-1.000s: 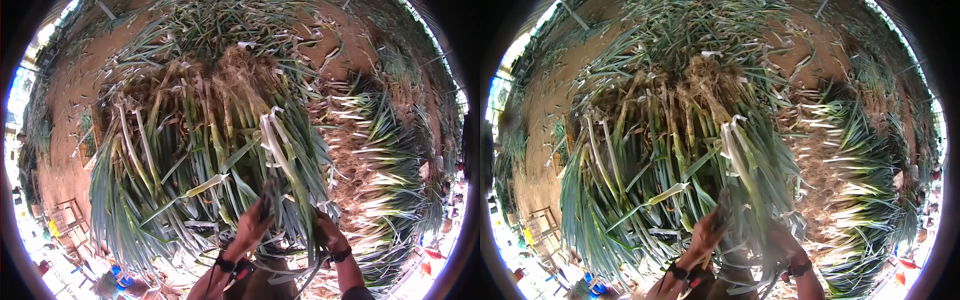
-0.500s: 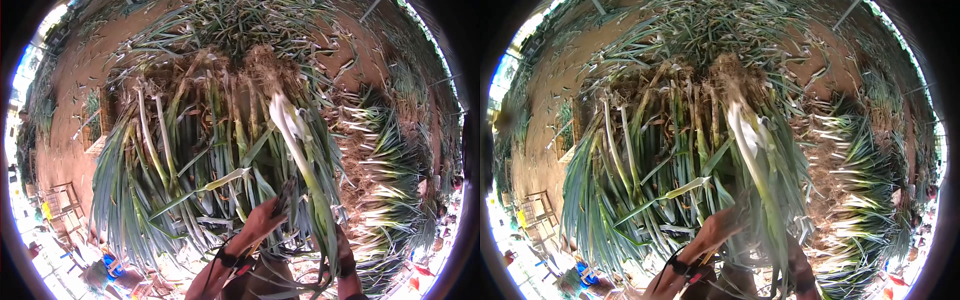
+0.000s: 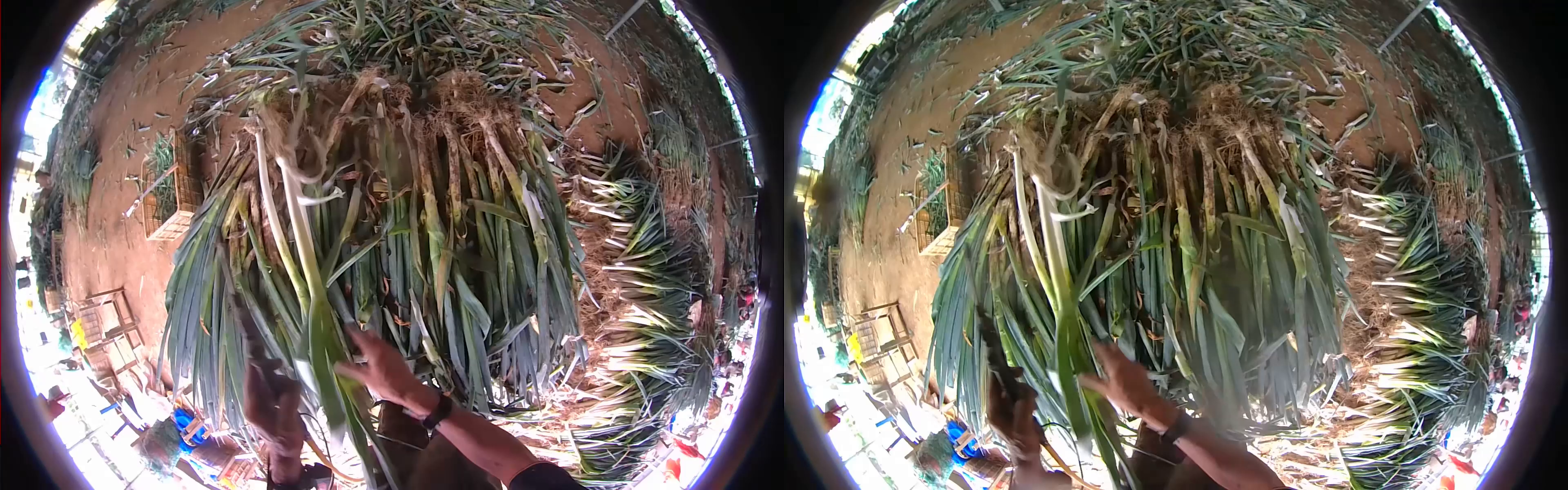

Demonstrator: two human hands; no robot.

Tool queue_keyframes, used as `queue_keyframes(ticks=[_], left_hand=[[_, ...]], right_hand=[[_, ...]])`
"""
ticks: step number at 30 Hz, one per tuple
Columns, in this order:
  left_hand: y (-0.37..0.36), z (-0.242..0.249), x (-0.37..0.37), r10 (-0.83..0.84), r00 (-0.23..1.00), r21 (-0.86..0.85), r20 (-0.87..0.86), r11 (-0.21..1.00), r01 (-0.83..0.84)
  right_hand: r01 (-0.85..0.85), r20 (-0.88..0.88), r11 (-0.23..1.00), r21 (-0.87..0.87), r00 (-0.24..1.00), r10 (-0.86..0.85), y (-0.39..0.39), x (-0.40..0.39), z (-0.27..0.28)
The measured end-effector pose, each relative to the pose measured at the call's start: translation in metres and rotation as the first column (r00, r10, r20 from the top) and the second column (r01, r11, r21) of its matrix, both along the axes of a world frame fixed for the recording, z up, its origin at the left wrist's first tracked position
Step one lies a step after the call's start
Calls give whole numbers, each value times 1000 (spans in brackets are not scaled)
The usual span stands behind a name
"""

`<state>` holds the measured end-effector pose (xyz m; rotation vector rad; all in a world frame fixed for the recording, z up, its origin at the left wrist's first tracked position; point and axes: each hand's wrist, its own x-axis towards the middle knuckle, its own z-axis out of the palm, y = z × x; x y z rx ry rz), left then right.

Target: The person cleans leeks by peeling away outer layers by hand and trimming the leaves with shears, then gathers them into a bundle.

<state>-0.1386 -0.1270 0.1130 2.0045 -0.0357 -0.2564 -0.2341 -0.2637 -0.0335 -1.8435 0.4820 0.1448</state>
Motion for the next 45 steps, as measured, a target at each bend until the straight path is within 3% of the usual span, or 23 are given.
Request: queue_keyframes(ticks=[1, 2, 3, 4, 5, 7, 9, 12, 15, 16, 19, 21, 22, 23, 25, 26, 29, 30, 33, 37, 40, 45], left_hand=[[13, -12, -5, -84, 996, 42, -20, 996, 85], [23, -22, -13, -148, 983, 30, -105, 988, 152], [7, -22, -20, -165, 986, 33, -9, 986, 165], [10, -31, -31, -220, 975, -4, -26, 976, 220], [18, -48, -42, -299, 954, 1, 25, 954, 299], [8, -45, -51, -442, 896, 75, -50, 892, 445], [-12, -35, -57, -491, 867, 106, -88, 861, 498], [-24, -45, -74, -561, 828, 127, -18, 820, 558], [-32, -44, -85, -620, 781, 146, -76, 768, 624], [-34, -47, -89, -630, 774, 143, -56, 762, 631], [-38, -47, -92, -649, 761, 149, -9, 752, 643], [-42, -43, -93, -665, 747, 161, -23, 735, 659], [-42, -43, -98, -684, 729, 158, -38, 716, 680], [-44, -43, -104, -701, 710, 160, -62, 695, 701], [-49, -38, -116, -734, 670, 165, -114, 651, 741], [-51, -34, -123, -742, 645, 132, -182, 632, 764], [-61, -32, -168, -777, 629, 87, 3, 627, 774], [-63, -28, -180, -816, 576, 58, -50, 574, 817], [-73, -26, -219, -824, 560, 20, -85, 560, 828], [-90, -21, -241, -824, 546, 116, -152, 534, 837], [-117, -36, -247, -740, 665, 159, -101, 648, 745], [-180, -71, -206, -717, 662, 150, -216, 646, 749]], right_hand=[[94, 19, 971, -220, 996, -92, -14, 2, -8], [219, 207, 825, -520, 970, -127, -32, -6, -38], [249, 100, 743, -621, 966, -240, -48, -17, -56], [243, -11, 663, -708, 935, -354, -64, -28, -73], [159, -121, 550, -820, 890, -439, -82, -29, -83], [85, -227, 529, -844, 837, -498, -102, -31, -88], [-30, -301, 568, -823, 870, -391, -109, -20, -100], [-35, -210, 390, -920, 884, -417, -118, -7, -133], [-22, -235, 475, -879, 889, -393, -132, -21, -153], [8, -275, 589, -808, 879, -390, -138, -27, -138], [58, -194, 606, -794, 919, -342, -174, -63, -89], [120, -404, 740, -661, 774, -487, -206, -75, -43], [189, -271, 732, -654, 845, -461, -220, -102, -38], [200, -344, 785, -586, 816, -465, -228, -108, -2], [218, -307, 831, -512, 857, -414, -239, -145, 37], [206, -361, 841, -500, 833, -419, -235, -161, 51], [173, -508, 869, -463, 752, -420, -215, -203, 81], [186, -487, 857, -480, 756, -437, -203, -214, 86], [148, -502, 869, -473, 765, -403, -174, -243, 97], [192, -542, 884, -426, 728, -420, -161, -254, 109], [146, -426, 865, -481, 823, -376, -155, -274, 100], [209, -365, 878, -432, 849, -382, -170, -266, 117]])
